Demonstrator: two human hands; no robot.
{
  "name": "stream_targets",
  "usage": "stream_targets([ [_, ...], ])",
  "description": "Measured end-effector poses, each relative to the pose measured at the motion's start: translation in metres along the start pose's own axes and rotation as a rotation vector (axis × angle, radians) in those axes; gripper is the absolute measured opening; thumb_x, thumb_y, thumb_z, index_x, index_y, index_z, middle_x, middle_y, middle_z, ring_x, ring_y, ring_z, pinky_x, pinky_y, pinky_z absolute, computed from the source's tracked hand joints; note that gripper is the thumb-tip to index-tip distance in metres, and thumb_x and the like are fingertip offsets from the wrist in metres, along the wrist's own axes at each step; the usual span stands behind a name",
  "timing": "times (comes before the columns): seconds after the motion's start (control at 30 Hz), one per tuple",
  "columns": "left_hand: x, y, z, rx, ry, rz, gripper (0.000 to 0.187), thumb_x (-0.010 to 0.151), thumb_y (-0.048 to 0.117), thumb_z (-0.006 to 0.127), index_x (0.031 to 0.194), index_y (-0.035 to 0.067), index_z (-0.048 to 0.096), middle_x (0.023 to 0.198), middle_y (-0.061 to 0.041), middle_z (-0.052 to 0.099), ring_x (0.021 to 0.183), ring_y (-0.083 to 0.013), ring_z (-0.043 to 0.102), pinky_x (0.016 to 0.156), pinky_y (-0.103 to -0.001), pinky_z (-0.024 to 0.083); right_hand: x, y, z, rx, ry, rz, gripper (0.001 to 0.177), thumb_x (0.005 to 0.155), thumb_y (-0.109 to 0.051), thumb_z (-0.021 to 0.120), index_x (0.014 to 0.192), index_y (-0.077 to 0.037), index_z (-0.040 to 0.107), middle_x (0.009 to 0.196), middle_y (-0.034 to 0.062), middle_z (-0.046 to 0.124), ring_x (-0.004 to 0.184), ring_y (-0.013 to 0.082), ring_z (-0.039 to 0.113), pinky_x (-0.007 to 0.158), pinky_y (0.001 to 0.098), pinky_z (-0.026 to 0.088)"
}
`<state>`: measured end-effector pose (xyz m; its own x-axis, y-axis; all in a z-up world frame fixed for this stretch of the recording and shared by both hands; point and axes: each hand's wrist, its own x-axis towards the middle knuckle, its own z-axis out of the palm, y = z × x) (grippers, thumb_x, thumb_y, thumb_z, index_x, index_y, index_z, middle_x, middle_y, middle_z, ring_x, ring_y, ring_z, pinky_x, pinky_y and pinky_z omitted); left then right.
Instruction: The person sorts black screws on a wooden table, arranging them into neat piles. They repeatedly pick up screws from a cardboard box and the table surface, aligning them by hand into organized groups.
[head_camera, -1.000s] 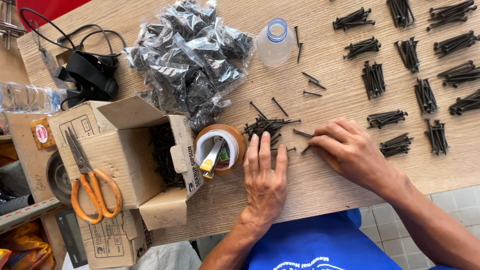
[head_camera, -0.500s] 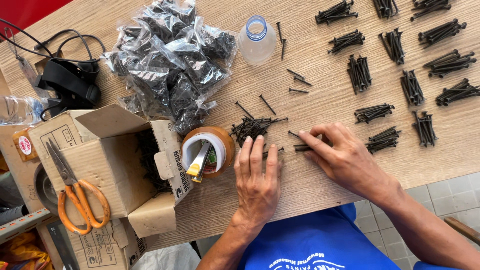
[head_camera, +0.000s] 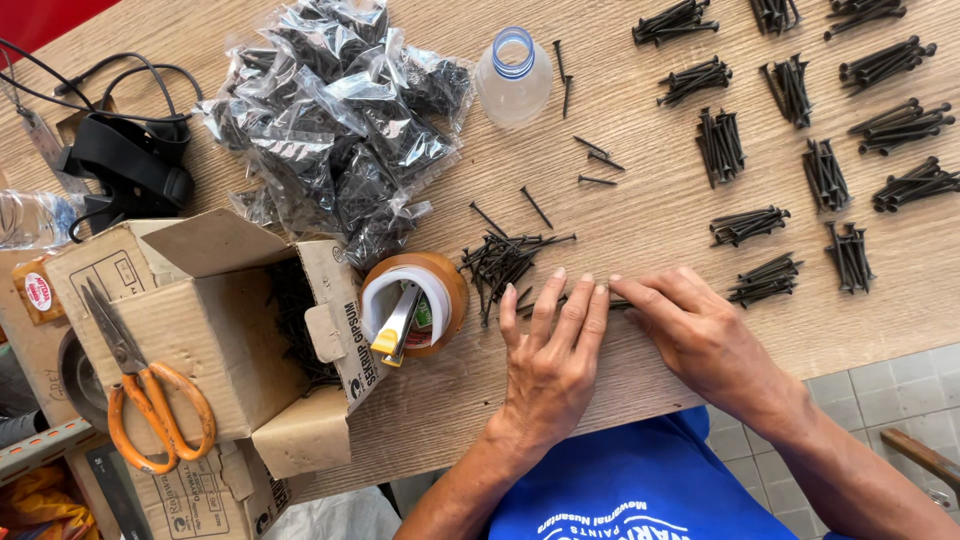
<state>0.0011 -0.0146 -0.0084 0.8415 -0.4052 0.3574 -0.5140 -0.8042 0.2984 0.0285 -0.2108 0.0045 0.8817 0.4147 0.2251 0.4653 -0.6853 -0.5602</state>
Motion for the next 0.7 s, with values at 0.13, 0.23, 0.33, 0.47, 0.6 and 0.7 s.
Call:
stream_targets([
  [0.13, 0.000, -0.003, -0.001, -0.066, 0.000, -0.028, 0.048, 0.101, 0.001, 0.060, 0.149, 0.003, 0.061, 0.136, -0.017, 0.070, 0.136, -0.0396, 0.060, 0.115, -0.070, 0.026, 0.003, -0.002, -0.005, 0.047, 0.007, -0.018, 0.041, 0.097, -0.005, 0.071, 0.138, -0.009, 0.070, 0.099, 0.0071, 0.069, 0.086, 0.0285, 0.071, 0.080, 0.0403, 0.061],
  [0.23, -0.002, -0.003, -0.001, -0.114, -0.003, -0.032, 0.049, 0.102, 0.002, 0.062, 0.150, 0.002, 0.059, 0.134, -0.016, 0.072, 0.136, -0.0386, 0.061, 0.115, -0.068, 0.026, 0.000, 0.001, 0.000, 0.071, 0.032, -0.010, 0.047, 0.097, -0.008, 0.073, 0.143, -0.005, 0.067, 0.100, 0.0073, 0.072, 0.086, 0.0273, 0.073, 0.080, 0.0395, 0.062],
  [0.33, 0.002, 0.002, -0.009, -0.088, 0.006, -0.012, 0.041, 0.103, 0.004, 0.059, 0.144, 0.003, 0.064, 0.134, -0.011, 0.075, 0.133, -0.0340, 0.065, 0.113, -0.063, 0.032, -0.003, 0.003, -0.001, 0.080, 0.016, -0.028, 0.051, 0.100, -0.007, 0.072, 0.149, -0.001, 0.060, 0.105, 0.0097, 0.072, 0.090, 0.0259, 0.071, 0.088, 0.0388, 0.059],
  [0.47, 0.002, 0.006, -0.009, 0.008, 0.064, 0.017, 0.029, 0.112, 0.010, 0.053, 0.132, 0.010, 0.074, 0.131, -0.002, 0.079, 0.125, -0.0258, 0.071, 0.110, -0.051, 0.037, -0.002, 0.008, -0.010, 0.152, -0.155, 0.008, 0.054, 0.099, -0.009, 0.070, 0.151, -0.002, 0.056, 0.126, 0.0159, 0.067, 0.111, 0.0307, 0.069, 0.107, 0.0405, 0.056],
  [0.6, 0.003, 0.006, -0.012, -0.040, 0.117, 0.034, 0.022, 0.111, 0.010, 0.058, 0.125, 0.008, 0.075, 0.121, -0.004, 0.081, 0.112, -0.0262, 0.075, 0.102, -0.048, 0.039, 0.038, 0.013, -0.021, 0.133, -0.218, 0.010, 0.043, 0.097, -0.009, 0.070, 0.139, -0.006, 0.066, 0.115, 0.0112, 0.069, 0.089, 0.0223, 0.068, 0.082, 0.0356, 0.063],
  [0.7, 0.005, 0.004, -0.018, -0.072, 0.127, 0.071, 0.021, 0.112, 0.006, 0.054, 0.122, 0.005, 0.073, 0.118, -0.006, 0.079, 0.105, -0.0246, 0.073, 0.094, -0.042, 0.041, 0.079, 0.011, -0.003, 0.043, -0.039, -0.101, 0.022, 0.103, -0.003, 0.069, 0.125, -0.004, 0.073, 0.106, 0.0119, 0.070, 0.089, 0.0310, 0.065, 0.082, 0.0421, 0.053],
])
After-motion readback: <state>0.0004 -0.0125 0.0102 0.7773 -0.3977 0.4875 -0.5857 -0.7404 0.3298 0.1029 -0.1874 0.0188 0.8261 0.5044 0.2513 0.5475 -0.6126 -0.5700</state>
